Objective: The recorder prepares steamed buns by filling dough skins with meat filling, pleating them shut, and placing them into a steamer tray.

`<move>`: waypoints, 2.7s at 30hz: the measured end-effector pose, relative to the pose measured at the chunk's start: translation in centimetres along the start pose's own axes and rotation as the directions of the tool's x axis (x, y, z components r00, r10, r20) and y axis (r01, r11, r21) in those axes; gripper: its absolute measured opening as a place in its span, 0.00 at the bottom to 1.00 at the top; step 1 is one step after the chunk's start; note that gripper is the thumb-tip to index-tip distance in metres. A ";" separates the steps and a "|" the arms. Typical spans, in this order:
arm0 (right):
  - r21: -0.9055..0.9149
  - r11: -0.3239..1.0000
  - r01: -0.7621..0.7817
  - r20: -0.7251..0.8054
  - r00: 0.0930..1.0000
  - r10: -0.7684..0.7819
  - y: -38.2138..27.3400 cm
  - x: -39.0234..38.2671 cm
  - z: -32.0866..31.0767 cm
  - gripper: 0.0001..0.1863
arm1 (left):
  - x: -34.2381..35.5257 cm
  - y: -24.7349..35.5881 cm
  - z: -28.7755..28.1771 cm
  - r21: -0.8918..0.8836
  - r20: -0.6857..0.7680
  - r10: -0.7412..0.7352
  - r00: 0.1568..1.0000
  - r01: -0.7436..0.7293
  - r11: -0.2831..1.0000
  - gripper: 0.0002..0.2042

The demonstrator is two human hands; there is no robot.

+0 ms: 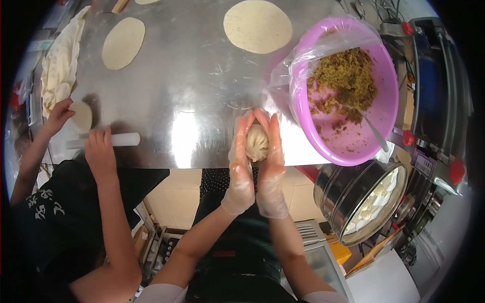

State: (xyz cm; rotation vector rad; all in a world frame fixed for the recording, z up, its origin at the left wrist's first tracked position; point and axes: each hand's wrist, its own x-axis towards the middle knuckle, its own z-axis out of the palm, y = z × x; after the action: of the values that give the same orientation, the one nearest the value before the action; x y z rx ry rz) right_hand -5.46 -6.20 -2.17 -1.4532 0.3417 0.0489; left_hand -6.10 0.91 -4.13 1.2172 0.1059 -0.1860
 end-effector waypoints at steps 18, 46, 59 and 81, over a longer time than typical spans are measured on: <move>0.152 0.986 0.065 -0.004 0.998 -0.065 0.6 -0.5 -1.7 0.55 | 0.5 0.2 -1.7 0.136 0.025 0.114 0.993 -0.117 0.984 0.50; -0.408 0.836 0.366 0.108 0.929 -0.353 -3.5 -3.0 -4.0 0.15 | -0.2 3.6 -1.6 0.672 0.079 0.314 0.946 -0.283 0.684 0.49; 0.371 0.924 -0.086 0.017 0.996 0.086 -3.5 -3.3 -4.6 0.17 | 0.1 6.6 -1.9 0.686 0.122 0.063 0.990 -0.130 0.716 0.50; -0.541 0.768 0.342 0.055 0.926 -0.373 -1.2 -2.5 -3.9 0.29 | 0.0 2.2 -2.0 0.492 -0.055 0.214 0.975 -0.160 0.856 0.21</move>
State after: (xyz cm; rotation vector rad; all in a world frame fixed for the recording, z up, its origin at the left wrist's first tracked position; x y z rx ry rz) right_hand -8.26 -9.71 -0.65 -2.0733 0.0836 -0.2253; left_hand -5.58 3.47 -2.81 1.7336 0.0323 0.0308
